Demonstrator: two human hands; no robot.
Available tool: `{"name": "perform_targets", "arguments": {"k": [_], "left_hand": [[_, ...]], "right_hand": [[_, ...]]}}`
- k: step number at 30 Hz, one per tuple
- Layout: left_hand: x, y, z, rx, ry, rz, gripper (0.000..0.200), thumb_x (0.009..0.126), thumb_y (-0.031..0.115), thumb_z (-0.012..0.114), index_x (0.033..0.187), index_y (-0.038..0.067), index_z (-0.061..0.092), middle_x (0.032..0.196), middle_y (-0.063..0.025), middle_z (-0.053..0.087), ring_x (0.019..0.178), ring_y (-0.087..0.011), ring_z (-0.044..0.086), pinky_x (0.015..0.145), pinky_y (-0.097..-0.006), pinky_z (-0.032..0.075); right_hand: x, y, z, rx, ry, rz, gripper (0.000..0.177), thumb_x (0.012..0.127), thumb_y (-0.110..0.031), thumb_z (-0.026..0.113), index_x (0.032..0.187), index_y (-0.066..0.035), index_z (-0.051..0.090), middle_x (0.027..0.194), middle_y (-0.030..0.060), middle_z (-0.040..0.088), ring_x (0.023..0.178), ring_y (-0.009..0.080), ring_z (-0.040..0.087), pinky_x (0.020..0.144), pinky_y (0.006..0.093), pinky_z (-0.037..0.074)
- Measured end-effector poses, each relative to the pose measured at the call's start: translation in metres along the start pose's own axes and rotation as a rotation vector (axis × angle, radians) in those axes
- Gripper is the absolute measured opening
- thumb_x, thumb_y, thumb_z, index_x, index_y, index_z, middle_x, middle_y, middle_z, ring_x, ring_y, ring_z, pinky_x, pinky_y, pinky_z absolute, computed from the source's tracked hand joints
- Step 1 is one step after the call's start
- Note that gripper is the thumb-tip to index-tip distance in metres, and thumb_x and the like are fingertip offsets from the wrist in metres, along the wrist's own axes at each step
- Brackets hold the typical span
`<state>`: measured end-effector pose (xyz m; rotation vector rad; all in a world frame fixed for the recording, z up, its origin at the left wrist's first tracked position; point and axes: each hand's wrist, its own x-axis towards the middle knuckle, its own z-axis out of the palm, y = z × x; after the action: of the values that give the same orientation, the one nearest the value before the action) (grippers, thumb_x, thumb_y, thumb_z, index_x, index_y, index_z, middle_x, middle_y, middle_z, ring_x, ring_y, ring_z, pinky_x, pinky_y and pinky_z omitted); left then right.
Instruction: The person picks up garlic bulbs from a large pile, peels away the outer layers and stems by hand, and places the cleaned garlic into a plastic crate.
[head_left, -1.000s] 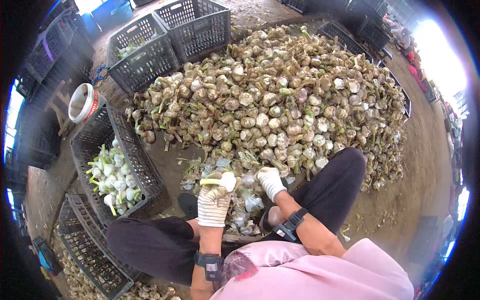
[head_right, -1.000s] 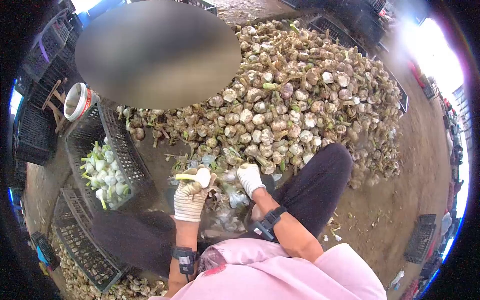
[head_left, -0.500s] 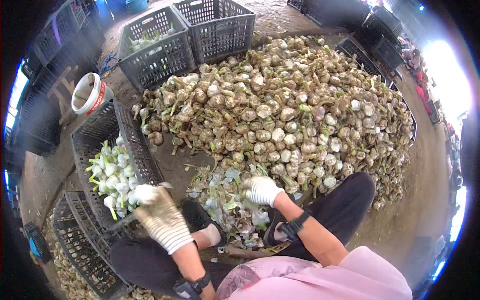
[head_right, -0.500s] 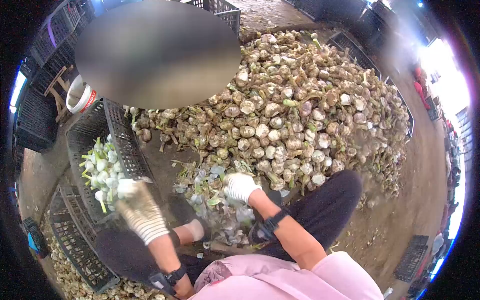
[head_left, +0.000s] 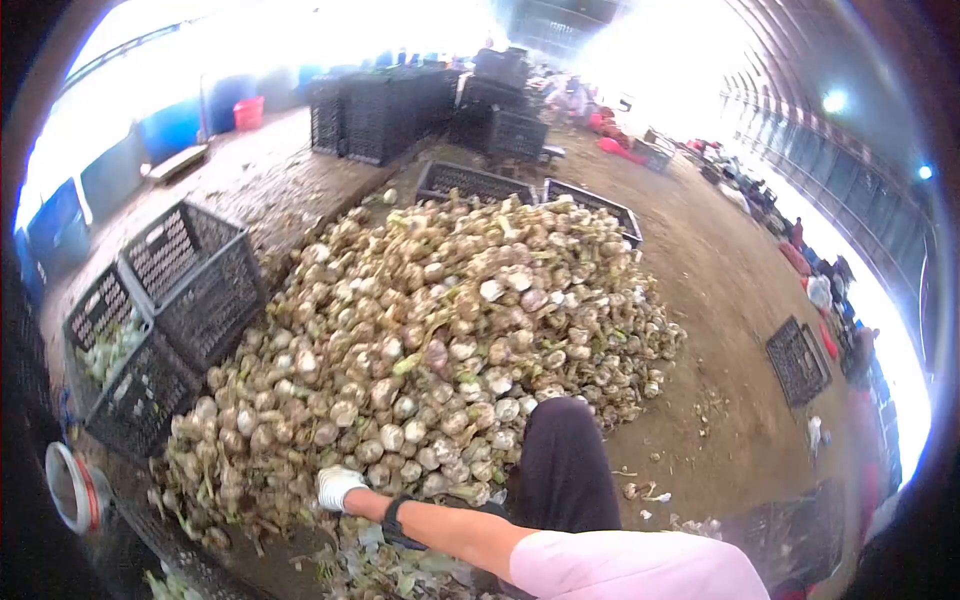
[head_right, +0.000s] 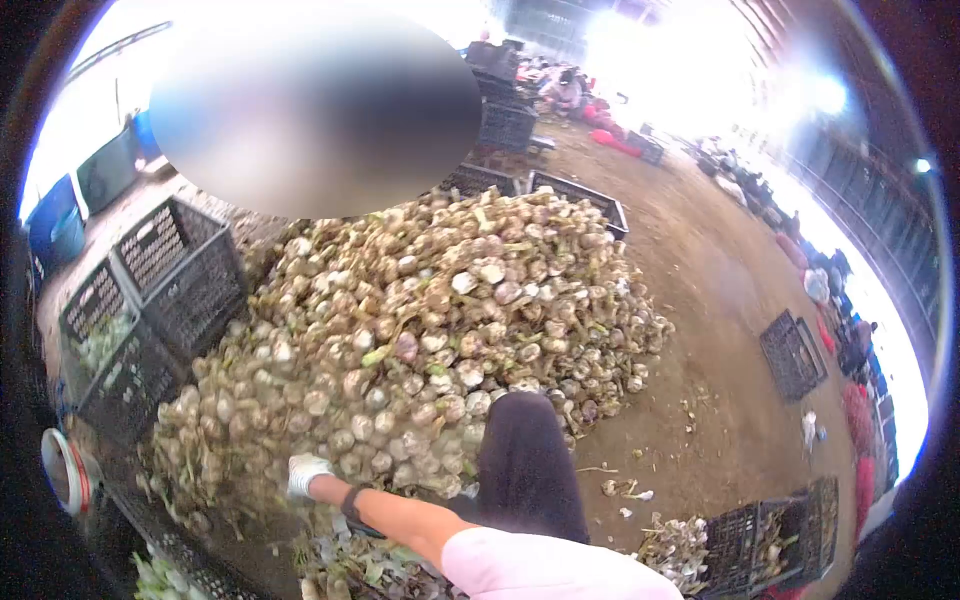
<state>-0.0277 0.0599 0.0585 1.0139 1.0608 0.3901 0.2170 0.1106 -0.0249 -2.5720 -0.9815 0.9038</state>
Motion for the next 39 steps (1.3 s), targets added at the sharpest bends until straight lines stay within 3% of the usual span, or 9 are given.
{"name": "perform_targets", "arguments": {"k": [5,6,8,10,11,14,18,24,39], "left_hand": [[-0.001,-0.003,0.022,-0.519,-0.015,-0.167,0.048,0.093,0.032,0.048,0.132,0.006,0.042,0.124,-0.0156,0.051,0.117,-0.0313,0.046,0.098,-0.0448,0.039],[0.006,-0.012,0.019,-0.566,-0.083,-0.172,0.049,0.092,0.032,0.048,0.132,0.005,0.042,0.126,-0.0159,0.05,0.118,-0.031,0.046,0.098,-0.0451,0.039],[0.028,-0.042,0.006,-0.773,-0.24,-0.273,0.05,0.092,0.033,0.049,0.132,0.004,0.042,0.127,-0.0163,0.048,0.118,-0.0305,0.045,0.099,-0.0454,0.038],[0.066,-0.085,-0.014,-1.182,-0.524,-0.511,0.052,0.092,0.034,0.05,0.131,0.002,0.042,0.131,-0.017,0.045,0.12,-0.0295,0.045,0.099,-0.046,0.038],[0.105,-0.117,-0.031,-1.468,-0.666,-0.781,0.053,0.091,0.035,0.05,0.131,0.001,0.042,0.132,-0.0173,0.044,0.12,-0.0291,0.044,0.1,-0.0462,0.038],[-0.029,-0.014,0.049,-0.34,-0.557,0.036,0.052,0.091,0.034,0.051,0.132,0.003,0.04,0.129,-0.0164,0.045,0.116,-0.0282,0.048,0.097,-0.0466,0.04],[-0.044,-0.019,0.064,0.102,-0.443,0.332,0.048,0.09,0.018,0.057,0.13,0.0,0.039,0.129,-0.0162,0.046,0.11,-0.0296,0.052,0.09,-0.0424,0.047],[-0.087,-0.003,0.075,0.151,-0.322,0.453,0.041,0.09,0.014,0.057,0.125,-0.003,0.045,0.123,-0.017,0.051,0.107,-0.0252,0.052,0.091,-0.0343,0.045],[-0.053,-0.02,0.049,-0.004,-0.233,0.505,0.046,0.079,0.013,0.069,0.121,0.001,0.054,0.115,-0.0101,0.055,0.102,-0.0193,0.054,0.089,-0.03,0.044]], "right_hand": [[-0.111,-0.002,0.003,0.437,0.031,-0.271,0.022,0.087,-0.019,0.049,0.102,-0.008,0.06,0.063,0.0153,0.052,0.069,0.028,0.058,0.064,0.0356,0.048],[-0.143,-0.005,0.025,0.195,0.454,-0.414,0.038,0.086,-0.033,0.049,0.107,-0.004,0.06,0.078,0.0197,0.059,0.076,0.0291,0.059,0.069,0.0415,0.049],[-0.201,-0.009,0.0,0.03,0.247,-0.437,0.035,0.072,-0.026,0.061,0.104,-0.013,0.063,0.102,0.0178,0.063,0.089,0.0333,0.062,0.07,0.0424,0.05],[-0.21,0.015,0.018,0.317,0.487,-0.56,0.031,0.072,-0.023,0.058,0.102,-0.018,0.065,0.093,0.0143,0.066,0.08,0.0357,0.063,0.068,0.043,0.05],[-0.217,0.026,0.009,0.641,0.299,-0.491,0.031,0.076,-0.019,0.058,0.104,-0.01,0.063,0.091,0.0158,0.065,0.082,0.0284,0.062,0.071,0.0392,0.049],[-0.204,0.061,0.006,1.355,0.112,-0.244,0.027,0.079,-0.015,0.064,0.104,-0.004,0.064,0.096,0.0072,0.067,0.087,0.0166,0.06,0.074,0.0316,0.047],[-0.206,0.075,0.014,1.516,-0.058,-0.131,0.024,0.081,-0.023,0.067,0.1,-0.008,0.067,0.083,0.0022,0.066,0.074,0.0135,0.056,0.066,0.0305,0.045],[-0.203,0.07,0.027,1.485,-0.094,-0.149,0.02,0.081,-0.027,0.067,0.089,-0.008,0.067,0.068,-0.0003,0.06,0.055,0.0124,0.048,0.05,0.0324,0.039],[-0.279,0.051,-0.034,1.686,-0.187,-0.128,0.027,0.079,-0.003,0.06,0.106,-0.003,0.063,0.088,0.0031,0.064,0.075,0.0085,0.056,0.063,0.023,0.048]]}}
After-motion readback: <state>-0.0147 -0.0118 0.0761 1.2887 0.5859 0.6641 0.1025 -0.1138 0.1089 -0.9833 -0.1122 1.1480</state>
